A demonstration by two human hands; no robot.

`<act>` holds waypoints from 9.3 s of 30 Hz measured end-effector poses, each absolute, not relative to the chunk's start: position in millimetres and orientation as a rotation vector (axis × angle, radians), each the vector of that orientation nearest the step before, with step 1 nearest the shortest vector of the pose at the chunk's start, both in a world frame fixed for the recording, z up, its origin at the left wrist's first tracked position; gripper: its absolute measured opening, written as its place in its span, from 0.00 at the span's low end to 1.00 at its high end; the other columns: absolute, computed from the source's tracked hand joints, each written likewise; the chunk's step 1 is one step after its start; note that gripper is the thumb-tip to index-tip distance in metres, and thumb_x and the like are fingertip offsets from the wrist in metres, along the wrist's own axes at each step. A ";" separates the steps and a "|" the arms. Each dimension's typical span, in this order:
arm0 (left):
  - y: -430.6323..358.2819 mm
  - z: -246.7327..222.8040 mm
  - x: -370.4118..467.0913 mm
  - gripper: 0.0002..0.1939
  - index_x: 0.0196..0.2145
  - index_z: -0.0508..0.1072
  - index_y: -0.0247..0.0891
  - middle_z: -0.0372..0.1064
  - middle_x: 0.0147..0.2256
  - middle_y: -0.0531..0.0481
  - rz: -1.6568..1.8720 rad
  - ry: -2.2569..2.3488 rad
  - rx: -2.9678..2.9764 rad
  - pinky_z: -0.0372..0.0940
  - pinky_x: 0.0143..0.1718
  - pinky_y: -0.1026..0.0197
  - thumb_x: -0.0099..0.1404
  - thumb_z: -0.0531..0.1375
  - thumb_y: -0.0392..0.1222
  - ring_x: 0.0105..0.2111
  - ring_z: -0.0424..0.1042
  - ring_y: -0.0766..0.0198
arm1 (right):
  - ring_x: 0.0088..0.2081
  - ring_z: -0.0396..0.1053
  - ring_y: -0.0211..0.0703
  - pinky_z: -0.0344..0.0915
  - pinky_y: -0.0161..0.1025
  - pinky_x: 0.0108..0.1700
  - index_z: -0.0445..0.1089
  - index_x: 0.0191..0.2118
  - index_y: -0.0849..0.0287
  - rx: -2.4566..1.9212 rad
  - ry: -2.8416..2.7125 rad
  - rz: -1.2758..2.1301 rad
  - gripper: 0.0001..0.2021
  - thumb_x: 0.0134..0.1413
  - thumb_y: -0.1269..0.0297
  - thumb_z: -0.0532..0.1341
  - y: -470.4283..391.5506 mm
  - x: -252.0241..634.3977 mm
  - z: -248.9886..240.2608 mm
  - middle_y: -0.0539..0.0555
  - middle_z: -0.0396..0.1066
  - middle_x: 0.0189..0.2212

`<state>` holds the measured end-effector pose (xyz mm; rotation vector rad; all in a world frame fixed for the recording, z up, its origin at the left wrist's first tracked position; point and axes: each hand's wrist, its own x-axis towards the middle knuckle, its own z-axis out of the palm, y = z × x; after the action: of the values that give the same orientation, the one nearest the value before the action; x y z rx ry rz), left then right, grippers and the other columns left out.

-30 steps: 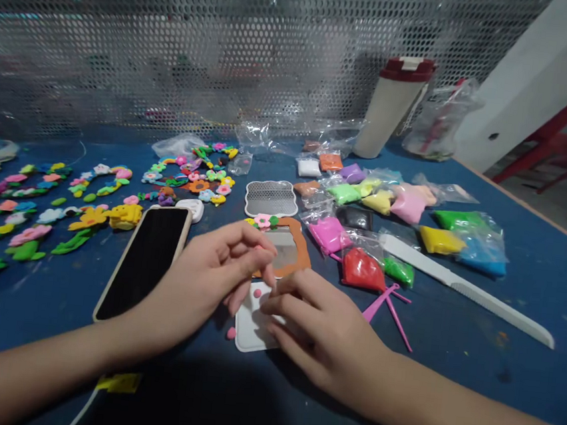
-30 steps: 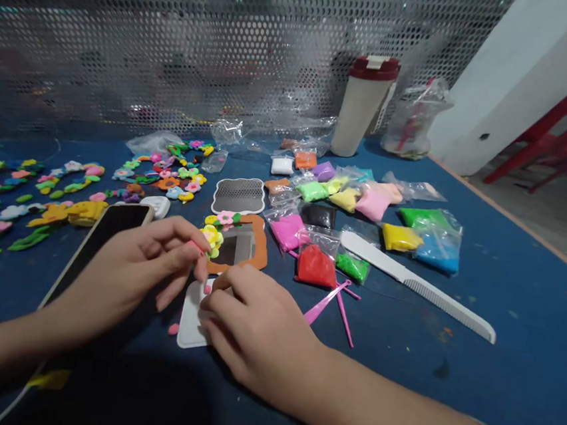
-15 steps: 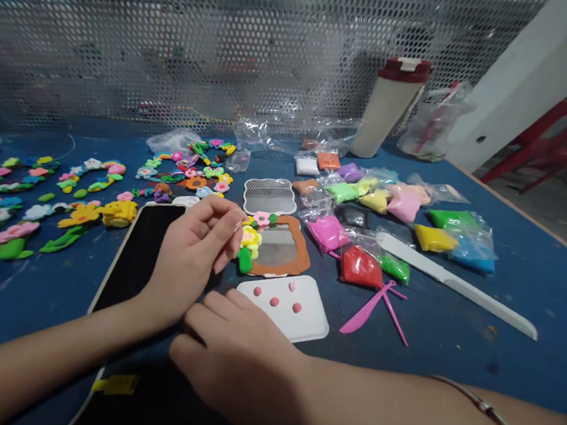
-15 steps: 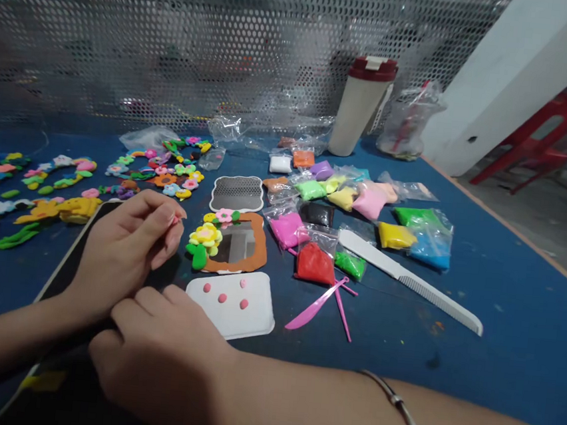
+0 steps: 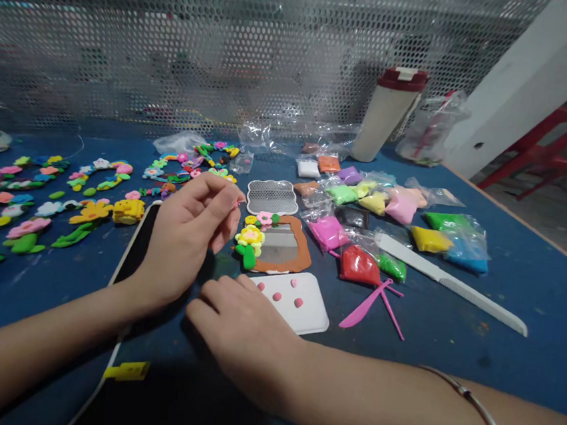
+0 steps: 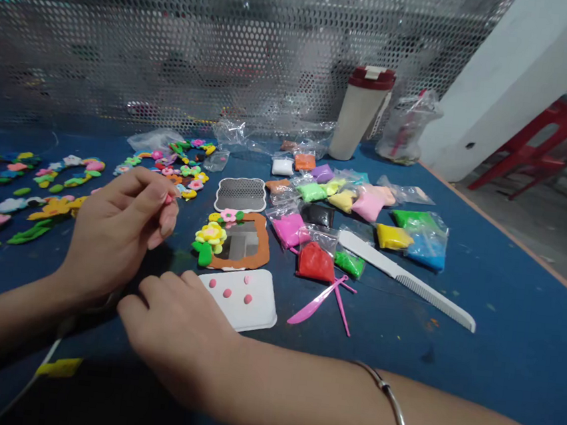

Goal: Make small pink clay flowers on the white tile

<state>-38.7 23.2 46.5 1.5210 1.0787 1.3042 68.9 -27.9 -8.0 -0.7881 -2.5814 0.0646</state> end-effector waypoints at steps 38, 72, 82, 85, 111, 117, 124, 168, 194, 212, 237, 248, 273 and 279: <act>-17.4 4.7 -26.5 0.04 0.29 0.71 0.40 0.61 0.21 0.58 0.732 1.284 1.323 0.55 0.20 0.72 0.60 0.59 0.41 0.20 0.60 0.72 | 0.39 0.67 0.39 0.63 0.37 0.40 0.70 0.37 0.58 -1.261 -2.086 0.959 0.11 0.49 0.81 0.60 -10.4 188.1 2.7 0.50 0.70 0.35; -24.7 10.0 -29.3 0.04 0.27 0.79 0.41 0.72 0.19 0.56 0.434 1.034 1.470 0.63 0.22 0.70 0.56 0.63 0.39 0.18 0.69 0.68 | 0.27 0.67 0.43 0.60 0.46 0.38 0.70 0.36 0.62 -0.650 -2.467 0.110 0.21 0.65 0.71 0.40 -36.1 166.3 3.2 0.56 0.72 0.25; -24.5 7.4 -29.9 0.10 0.25 0.70 0.37 0.67 0.20 0.55 0.531 1.033 1.433 0.58 0.20 0.70 0.62 0.57 0.42 0.17 0.64 0.71 | 0.28 0.61 0.38 0.61 0.36 0.31 0.60 0.32 0.57 -0.847 -2.274 0.463 0.05 0.57 0.74 0.54 -26.8 171.7 1.6 0.50 0.66 0.26; -22.9 7.8 -30.2 0.10 0.26 0.68 0.37 0.65 0.18 0.57 0.663 1.132 1.315 0.55 0.19 0.71 0.64 0.55 0.42 0.16 0.63 0.73 | 0.30 0.64 0.36 0.63 0.31 0.31 0.60 0.33 0.55 -1.126 -1.896 0.692 0.05 0.59 0.72 0.53 -22.1 180.0 4.0 0.48 0.65 0.28; -24.2 6.9 -23.1 0.06 0.24 0.71 0.37 0.64 0.16 0.58 0.706 1.102 1.208 0.52 0.16 0.71 0.57 0.61 0.39 0.14 0.59 0.73 | 0.28 0.67 0.32 0.64 0.27 0.29 0.69 0.34 0.58 -1.076 -1.780 1.130 0.04 0.52 0.72 0.62 -35.9 155.3 6.3 0.48 0.71 0.28; -24.2 9.7 -22.8 0.07 0.21 0.70 0.37 0.64 0.16 0.57 0.653 1.074 1.243 0.51 0.15 0.71 0.56 0.61 0.37 0.14 0.57 0.74 | 0.31 0.67 0.36 0.64 0.31 0.33 0.67 0.33 0.58 -1.014 -1.926 0.925 0.03 0.56 0.73 0.59 -37.2 157.0 1.1 0.50 0.71 0.29; -23.6 7.0 -24.7 0.08 0.23 0.70 0.37 0.67 0.18 0.55 0.541 1.040 1.238 0.51 0.15 0.71 0.58 0.61 0.40 0.14 0.58 0.73 | 0.30 0.62 0.38 0.61 0.34 0.32 0.64 0.34 0.59 -0.895 -2.178 0.623 0.07 0.59 0.75 0.52 -35.2 156.9 -3.4 0.52 0.66 0.28; -31.3 4.9 -25.6 0.04 0.33 0.71 0.39 0.72 0.25 0.53 0.595 1.149 1.399 0.56 0.14 0.73 0.59 0.60 0.40 0.14 0.60 0.75 | 0.34 0.66 0.34 0.62 0.29 0.36 0.65 0.36 0.59 -0.942 -2.121 0.878 0.03 0.59 0.73 0.56 -35.4 163.4 1.9 0.50 0.68 0.32; 2.9 36.1 -53.4 0.10 0.33 0.78 0.47 0.73 0.30 0.53 0.253 1.124 2.239 0.62 0.29 0.70 0.62 0.56 0.38 0.28 0.71 0.65 | 0.28 0.68 0.31 0.64 0.25 0.27 0.75 0.39 0.51 -1.315 -1.286 1.327 0.07 0.53 0.62 0.64 -18.2 180.4 7.4 0.45 0.72 0.26; 3.5 36.8 -48.9 0.11 0.34 0.76 0.43 0.72 0.22 0.56 0.352 1.041 2.266 0.58 0.22 0.71 0.64 0.53 0.37 0.20 0.68 0.69 | 0.28 0.71 0.32 0.64 0.25 0.26 0.72 0.30 0.56 -1.205 -1.370 1.356 0.01 0.51 0.68 0.64 -22.6 174.7 12.4 0.46 0.74 0.26; 6.8 43.5 -45.8 0.10 0.30 0.72 0.42 0.69 0.24 0.57 0.344 1.146 2.237 0.58 0.25 0.71 0.66 0.53 0.40 0.21 0.64 0.70 | 0.31 0.72 0.38 0.68 0.32 0.32 0.72 0.30 0.57 -1.215 -1.612 1.275 0.02 0.52 0.67 0.63 -27.0 166.0 11.2 0.48 0.75 0.28; 11.9 42.3 -44.5 0.08 0.24 0.73 0.40 0.69 0.20 0.59 0.446 1.272 2.287 0.53 0.20 0.73 0.59 0.59 0.43 0.19 0.64 0.72 | 0.35 0.69 0.34 0.64 0.28 0.36 0.67 0.36 0.58 -0.981 -2.105 0.889 0.06 0.58 0.75 0.56 -31.5 162.8 1.8 0.50 0.72 0.33; 10.0 39.1 -46.6 0.04 0.31 0.72 0.42 0.70 0.26 0.60 0.351 1.173 2.349 0.55 0.24 0.71 0.63 0.57 0.39 0.23 0.64 0.72 | 0.38 0.64 0.43 0.66 0.38 0.35 0.71 0.42 0.59 -0.977 -2.349 0.368 0.08 0.59 0.71 0.56 -29.9 157.6 -14.8 0.59 0.68 0.41; 11.8 37.5 -46.6 0.06 0.37 0.71 0.44 0.69 0.25 0.60 0.416 1.325 2.290 0.53 0.18 0.69 0.62 0.56 0.39 0.17 0.61 0.71 | 0.47 0.63 0.42 0.65 0.39 0.45 0.67 0.45 0.57 -1.006 -2.275 0.595 0.11 0.56 0.73 0.57 -31.4 164.6 -2.4 0.57 0.64 0.46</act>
<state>-46.6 11.8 37.5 2.2896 1.3247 0.4158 164.6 -31.4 -2.4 -1.0058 -2.2754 0.5945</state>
